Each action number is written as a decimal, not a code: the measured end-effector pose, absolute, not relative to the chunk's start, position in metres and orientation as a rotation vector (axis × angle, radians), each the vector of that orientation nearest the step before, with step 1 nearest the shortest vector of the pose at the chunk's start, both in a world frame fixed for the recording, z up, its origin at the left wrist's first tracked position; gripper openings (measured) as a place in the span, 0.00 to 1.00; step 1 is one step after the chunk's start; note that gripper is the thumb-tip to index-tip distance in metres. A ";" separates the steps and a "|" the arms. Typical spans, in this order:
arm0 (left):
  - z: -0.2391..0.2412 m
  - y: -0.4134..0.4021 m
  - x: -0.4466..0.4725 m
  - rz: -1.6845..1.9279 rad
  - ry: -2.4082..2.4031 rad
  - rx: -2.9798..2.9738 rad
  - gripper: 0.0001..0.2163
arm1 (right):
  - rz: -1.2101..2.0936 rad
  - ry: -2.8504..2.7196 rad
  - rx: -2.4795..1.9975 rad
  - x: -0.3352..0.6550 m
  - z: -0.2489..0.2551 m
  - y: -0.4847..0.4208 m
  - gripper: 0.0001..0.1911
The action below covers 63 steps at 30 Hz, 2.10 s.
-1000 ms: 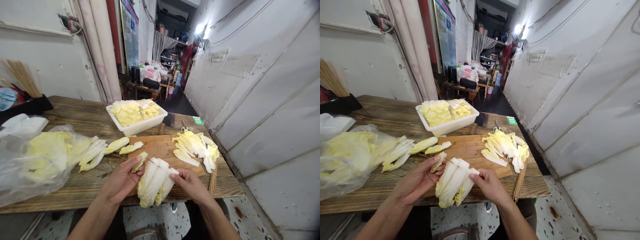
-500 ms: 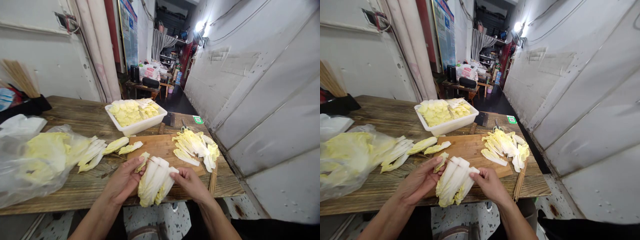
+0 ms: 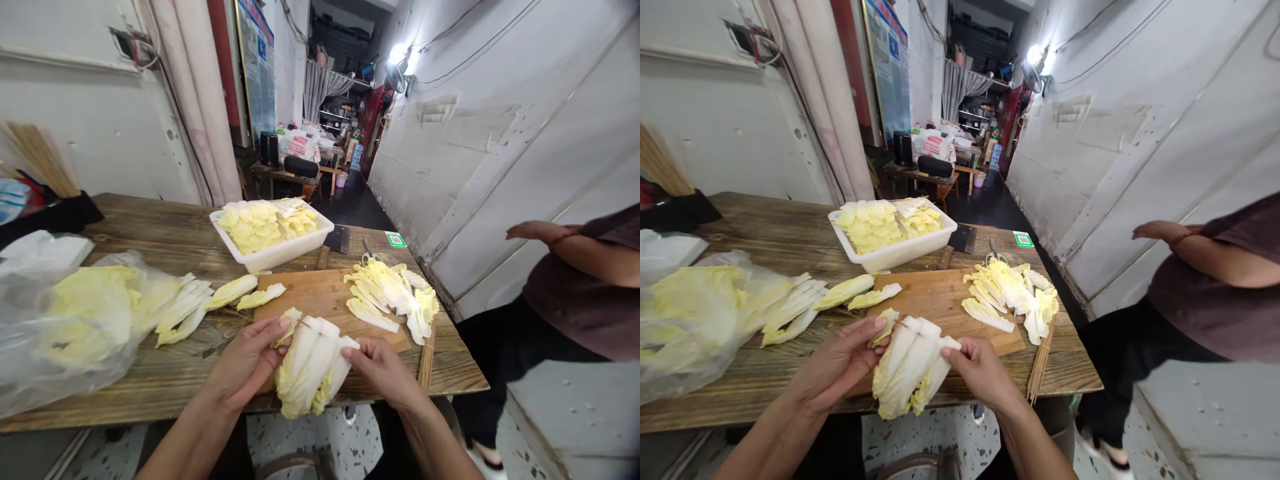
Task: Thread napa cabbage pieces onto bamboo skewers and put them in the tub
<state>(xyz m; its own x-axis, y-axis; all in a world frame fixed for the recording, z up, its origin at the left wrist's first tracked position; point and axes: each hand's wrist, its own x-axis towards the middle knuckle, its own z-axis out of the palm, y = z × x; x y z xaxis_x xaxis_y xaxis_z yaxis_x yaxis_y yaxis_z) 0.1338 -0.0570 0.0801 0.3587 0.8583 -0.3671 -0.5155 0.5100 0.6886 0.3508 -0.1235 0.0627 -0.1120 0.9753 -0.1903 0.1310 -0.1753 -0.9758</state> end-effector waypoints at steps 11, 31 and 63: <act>0.082 -0.049 0.123 1.035 0.932 0.631 0.17 | 1.334 -1.320 -1.360 0.346 0.066 -0.115 0.27; 0.082 -0.039 0.113 1.056 0.896 0.800 0.18 | 1.430 -1.215 -1.256 0.344 0.090 -0.109 0.29; 0.059 -0.105 0.111 0.953 0.783 0.353 0.10 | 1.338 -1.245 -1.218 0.318 0.047 -0.141 0.35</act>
<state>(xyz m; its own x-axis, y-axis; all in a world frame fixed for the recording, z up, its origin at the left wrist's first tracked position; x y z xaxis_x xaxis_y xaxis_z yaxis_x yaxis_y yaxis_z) 0.1114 -0.1052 0.0588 0.3379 0.8324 -0.4393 -0.5920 0.5508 0.5884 0.3184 -0.1406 0.0469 -0.0983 0.9923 -0.0760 0.0046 -0.0759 -0.9971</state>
